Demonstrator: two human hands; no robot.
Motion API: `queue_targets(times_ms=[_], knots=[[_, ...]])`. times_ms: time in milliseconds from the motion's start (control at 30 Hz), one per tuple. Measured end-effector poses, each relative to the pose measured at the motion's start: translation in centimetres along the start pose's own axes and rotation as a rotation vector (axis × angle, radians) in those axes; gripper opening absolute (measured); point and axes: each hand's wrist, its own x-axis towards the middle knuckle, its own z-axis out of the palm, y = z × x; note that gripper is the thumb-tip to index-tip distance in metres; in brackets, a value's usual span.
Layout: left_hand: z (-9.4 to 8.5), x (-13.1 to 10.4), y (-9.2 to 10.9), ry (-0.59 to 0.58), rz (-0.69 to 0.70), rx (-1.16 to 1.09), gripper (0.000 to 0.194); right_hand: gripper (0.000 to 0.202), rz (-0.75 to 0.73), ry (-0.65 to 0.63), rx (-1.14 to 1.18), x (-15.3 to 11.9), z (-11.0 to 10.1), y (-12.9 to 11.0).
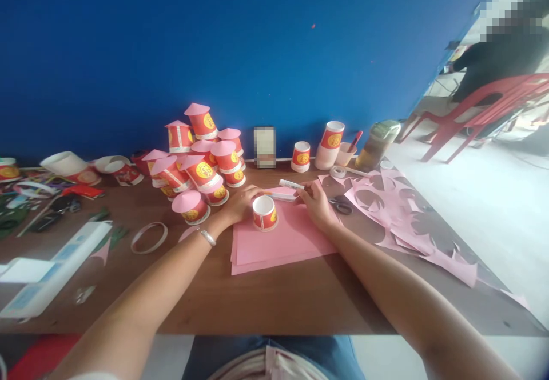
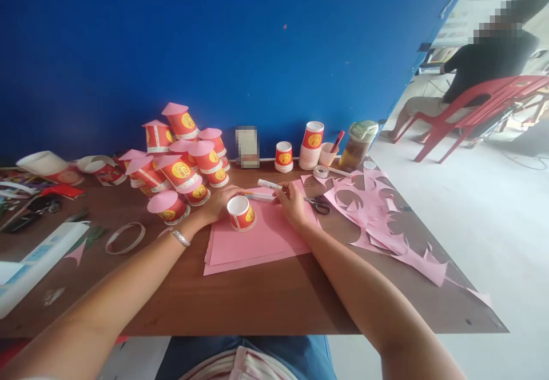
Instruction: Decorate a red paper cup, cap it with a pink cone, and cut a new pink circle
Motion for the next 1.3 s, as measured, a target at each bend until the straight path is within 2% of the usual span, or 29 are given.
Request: queue_targets(times_ms=[200, 300, 433, 533, 600, 800, 1067, 1300], knots=[[0.2, 0.2, 0.3, 0.022, -0.036, -0.041, 0.035, 0.046, -0.011, 0.115, 0.13, 0.5, -0.6, 0.5], [0.3, 0.2, 0.5, 0.035, -0.019, -0.069, 0.031, 0.047, 0.0, 0.116, 0.141, 0.7, -1.0, 0.3], [0.3, 0.3, 0.8, 0.151, -0.139, -0.166, 0.017, 0.045, -0.011, 0.035, 0.125, 0.3, -0.9, -0.4], [0.3, 0.5, 1.0, 0.245, -0.229, -0.319, 0.029, 0.038, -0.044, -0.066, 0.039, -0.4, -0.2, -1.1], [0.3, 0.6, 1.1, 0.268, -0.259, -0.425, 0.037, 0.035, -0.054, -0.11, -0.017, -0.7, 0.2, -1.4], [0.7, 0.7, 1.5, 0.218, -0.27, -0.637, 0.038, 0.033, -0.046, -0.156, -0.144, -0.8, 1.0, -1.2], [0.9, 0.7, 1.5, 0.184, -0.309, -0.697, 0.034, 0.023, -0.084, -0.168, -0.259, -0.5, 1.0, -0.4], [0.7, 0.6, 1.5, 0.152, -0.308, -0.74, 0.04, 0.014, -0.137, -0.188, -0.389, -0.6, 0.9, -0.2]])
